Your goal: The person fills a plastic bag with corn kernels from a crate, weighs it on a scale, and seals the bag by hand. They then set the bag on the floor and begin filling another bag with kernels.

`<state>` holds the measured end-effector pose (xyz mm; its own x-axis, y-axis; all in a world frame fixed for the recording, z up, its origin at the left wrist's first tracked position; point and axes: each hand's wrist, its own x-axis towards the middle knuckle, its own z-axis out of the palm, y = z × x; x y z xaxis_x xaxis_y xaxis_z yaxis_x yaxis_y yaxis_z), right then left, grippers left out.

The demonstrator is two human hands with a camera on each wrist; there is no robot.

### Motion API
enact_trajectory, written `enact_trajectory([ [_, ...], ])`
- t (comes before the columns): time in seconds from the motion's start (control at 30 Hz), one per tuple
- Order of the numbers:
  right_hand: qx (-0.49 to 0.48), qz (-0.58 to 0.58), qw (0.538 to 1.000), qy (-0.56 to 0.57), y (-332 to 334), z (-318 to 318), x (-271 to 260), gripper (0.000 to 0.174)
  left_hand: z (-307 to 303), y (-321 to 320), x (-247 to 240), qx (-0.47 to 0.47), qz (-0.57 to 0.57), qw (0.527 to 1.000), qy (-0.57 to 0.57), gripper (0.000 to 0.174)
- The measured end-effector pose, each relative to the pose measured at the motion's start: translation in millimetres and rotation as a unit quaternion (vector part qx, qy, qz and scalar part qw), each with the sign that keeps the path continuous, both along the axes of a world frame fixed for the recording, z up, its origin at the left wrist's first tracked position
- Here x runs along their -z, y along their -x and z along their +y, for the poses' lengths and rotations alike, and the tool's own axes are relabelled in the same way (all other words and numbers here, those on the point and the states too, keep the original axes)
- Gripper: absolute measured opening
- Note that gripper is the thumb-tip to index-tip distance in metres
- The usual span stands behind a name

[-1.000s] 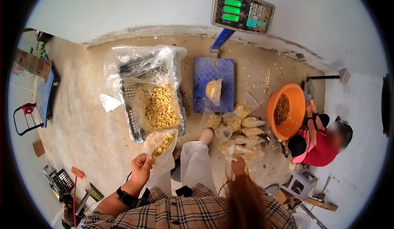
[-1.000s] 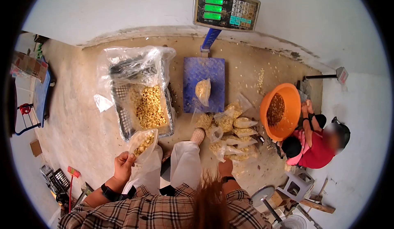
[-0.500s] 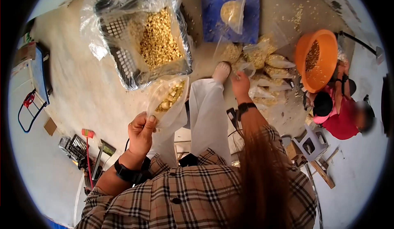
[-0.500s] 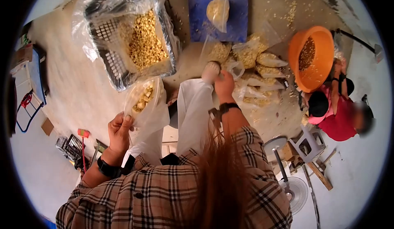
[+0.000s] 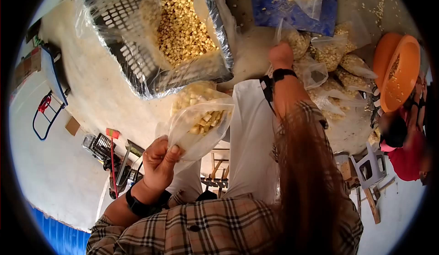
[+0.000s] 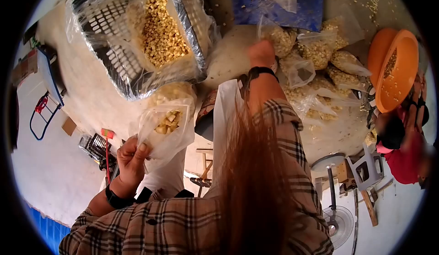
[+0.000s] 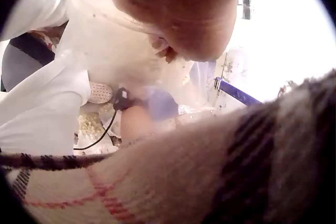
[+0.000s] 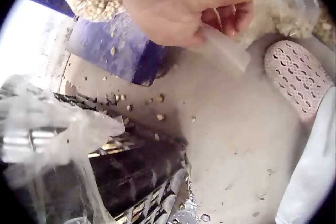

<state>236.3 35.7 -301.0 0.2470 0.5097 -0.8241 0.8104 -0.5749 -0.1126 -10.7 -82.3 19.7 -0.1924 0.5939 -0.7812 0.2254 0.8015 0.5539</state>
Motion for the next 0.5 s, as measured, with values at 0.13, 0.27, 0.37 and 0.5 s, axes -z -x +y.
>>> enact_trajectory([
  [0.13,-0.018,0.013,0.984,-0.179,-49.0,-37.1,2.5,0.024,3.5,-7.1,-5.0,-0.008,-0.022,1.0,0.004,0.027],
  [0.27,0.137,0.099,0.975,-0.145,-117.4,-42.2,-47.0,0.017,14.7,-22.3,-14.9,-0.044,-0.052,0.998,-0.004,0.027],
  [0.37,0.225,0.172,0.95,-0.134,-140.5,-33.2,-91.4,0.013,17.6,-24.2,-20.6,-0.029,-0.074,0.997,-0.017,0.027],
  [0.5,0.178,0.235,0.937,-0.185,-145.7,-3.3,-133.0,0.012,20.2,-29.0,-25.9,-0.048,-0.094,0.994,-0.034,0.026],
])
